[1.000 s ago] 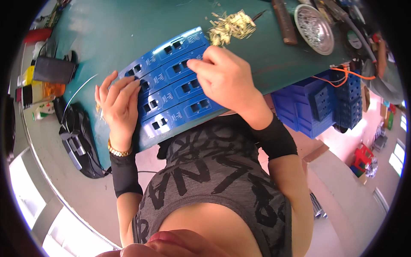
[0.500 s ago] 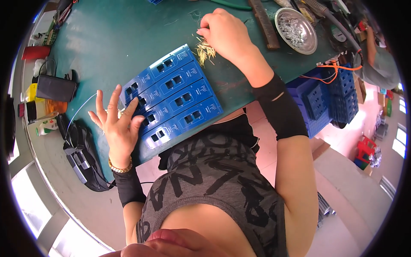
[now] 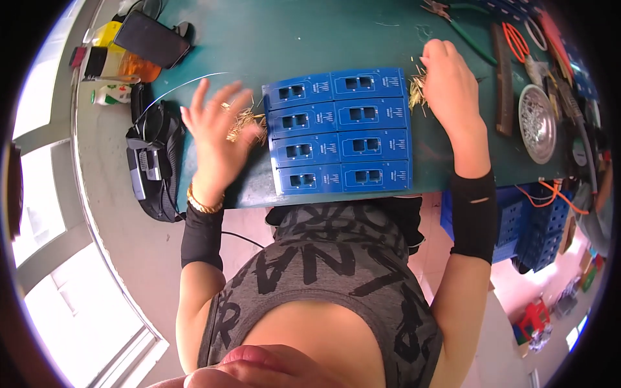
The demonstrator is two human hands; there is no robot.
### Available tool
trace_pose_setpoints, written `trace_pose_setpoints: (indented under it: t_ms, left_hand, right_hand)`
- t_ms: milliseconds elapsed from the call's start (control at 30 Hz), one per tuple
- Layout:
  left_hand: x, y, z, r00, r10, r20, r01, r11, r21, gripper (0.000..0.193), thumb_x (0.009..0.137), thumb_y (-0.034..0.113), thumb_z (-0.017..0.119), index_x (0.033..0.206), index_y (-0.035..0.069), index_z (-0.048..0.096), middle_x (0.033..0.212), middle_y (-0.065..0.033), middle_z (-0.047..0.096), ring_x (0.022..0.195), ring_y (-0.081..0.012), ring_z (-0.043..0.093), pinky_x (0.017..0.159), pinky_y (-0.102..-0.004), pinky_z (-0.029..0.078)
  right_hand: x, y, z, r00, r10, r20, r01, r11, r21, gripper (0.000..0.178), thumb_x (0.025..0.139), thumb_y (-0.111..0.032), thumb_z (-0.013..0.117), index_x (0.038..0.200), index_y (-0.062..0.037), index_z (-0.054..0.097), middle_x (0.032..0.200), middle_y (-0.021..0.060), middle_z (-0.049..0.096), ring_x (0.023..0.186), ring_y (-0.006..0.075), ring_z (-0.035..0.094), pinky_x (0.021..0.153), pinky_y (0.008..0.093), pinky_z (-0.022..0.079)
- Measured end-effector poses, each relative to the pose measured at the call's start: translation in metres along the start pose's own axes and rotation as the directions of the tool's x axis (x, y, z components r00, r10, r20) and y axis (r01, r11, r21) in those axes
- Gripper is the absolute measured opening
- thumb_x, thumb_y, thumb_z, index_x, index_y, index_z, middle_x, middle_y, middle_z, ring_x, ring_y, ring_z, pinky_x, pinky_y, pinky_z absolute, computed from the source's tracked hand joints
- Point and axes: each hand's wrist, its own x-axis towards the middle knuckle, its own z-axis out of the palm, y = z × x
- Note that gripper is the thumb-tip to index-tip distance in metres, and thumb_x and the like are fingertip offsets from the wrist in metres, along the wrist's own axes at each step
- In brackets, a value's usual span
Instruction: The person assembles electronics components into blue plastic housing and solders wires with a soldering iron, using pliers to manipulate the wires.
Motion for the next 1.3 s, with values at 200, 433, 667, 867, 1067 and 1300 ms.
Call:
trace_pose_setpoints:
  t_ms: [200, 433, 667, 867, 1067, 1300]
  left_hand:
    - [0.011, -0.064, 0.009, 0.958, -0.287, 0.012, 0.285, 0.944, -0.165, 0.014, 0.085, 0.018, 0.071, 0.098, 0.013, 0.07, 0.114, -0.0043, 0.06, 0.117, -0.0327, 0.049, 0.101, -0.0647, 0.028]
    - [0.007, -0.052, 0.016, 0.978, -0.208, 0.015, 0.204, 0.97, 0.134, 0.009, 0.087, 0.014, 0.065, 0.092, 0.008, 0.063, 0.104, -0.0093, 0.057, 0.113, -0.035, 0.049, 0.097, -0.0639, 0.033]
    - [0.006, -0.059, 0.019, 0.936, -0.346, -0.063, 0.324, 0.918, -0.23, 0.01, 0.091, 0.008, 0.064, 0.098, 0.003, 0.06, 0.093, -0.0136, 0.063, 0.089, -0.0333, 0.057, 0.081, -0.0378, 0.045]
    - [0.0, -0.063, 0.008, 0.952, -0.284, 0.109, 0.301, 0.934, -0.191, 0.016, 0.086, 0.014, 0.07, 0.1, 0.008, 0.066, 0.112, -0.0087, 0.059, 0.108, -0.0315, 0.05, 0.096, -0.0404, 0.038]
    - [-0.001, -0.057, 0.012, 0.972, -0.202, 0.116, 0.208, 0.977, -0.043, 0.01, 0.086, 0.011, 0.067, 0.094, 0.006, 0.062, 0.11, -0.0088, 0.057, 0.103, -0.0318, 0.051, 0.098, -0.0439, 0.034]
    - [-0.002, -0.067, 0.016, 0.965, -0.249, -0.08, 0.196, 0.89, -0.413, 0.006, 0.092, 0.007, 0.06, 0.095, 0.003, 0.057, 0.098, -0.0093, 0.06, 0.095, -0.0292, 0.055, 0.091, -0.037, 0.04]
  right_hand:
    - [-0.001, 0.005, -0.005, 0.987, 0.009, -0.163, 0.038, 0.959, 0.28, 0.006, 0.092, -0.003, 0.058, 0.099, -0.0031, 0.058, 0.091, 0.009, 0.062, 0.082, 0.029, 0.06, 0.073, 0.0358, 0.049]
    - [-0.014, 0.001, -0.016, 0.978, 0.007, -0.208, 0.099, 0.861, 0.499, 0.019, 0.089, 0.003, 0.06, 0.099, -0.005, 0.073, 0.089, 0.0079, 0.066, 0.075, 0.0173, 0.063, 0.066, 0.0265, 0.047]
    - [-0.038, -0.027, -0.022, 0.968, 0.132, -0.213, 0.047, 0.739, 0.672, 0.017, 0.082, 0.006, 0.067, 0.093, -0.0053, 0.073, 0.083, 0.0012, 0.067, 0.065, 0.0056, 0.057, 0.052, 0.0196, 0.04]
    - [-0.048, -0.053, -0.026, 0.98, -0.028, -0.195, 0.156, 0.718, 0.678, 0.015, 0.082, 0.007, 0.066, 0.091, -0.0039, 0.072, 0.087, 0.005, 0.066, 0.065, 0.0093, 0.056, 0.052, 0.0221, 0.04]
    - [-0.048, -0.078, -0.021, 0.996, 0.091, -0.007, -0.054, 0.651, 0.758, 0.02, 0.08, 0.007, 0.067, 0.097, -0.0028, 0.067, 0.082, 0.0048, 0.065, 0.066, 0.0105, 0.058, 0.057, 0.0242, 0.046]
    - [-0.046, -0.081, -0.022, 0.986, 0.123, 0.113, -0.167, 0.675, 0.719, 0.023, 0.078, 0.003, 0.071, 0.086, -0.0047, 0.052, 0.075, 0.0021, 0.064, 0.058, 0.0078, 0.054, 0.053, 0.0257, 0.045]
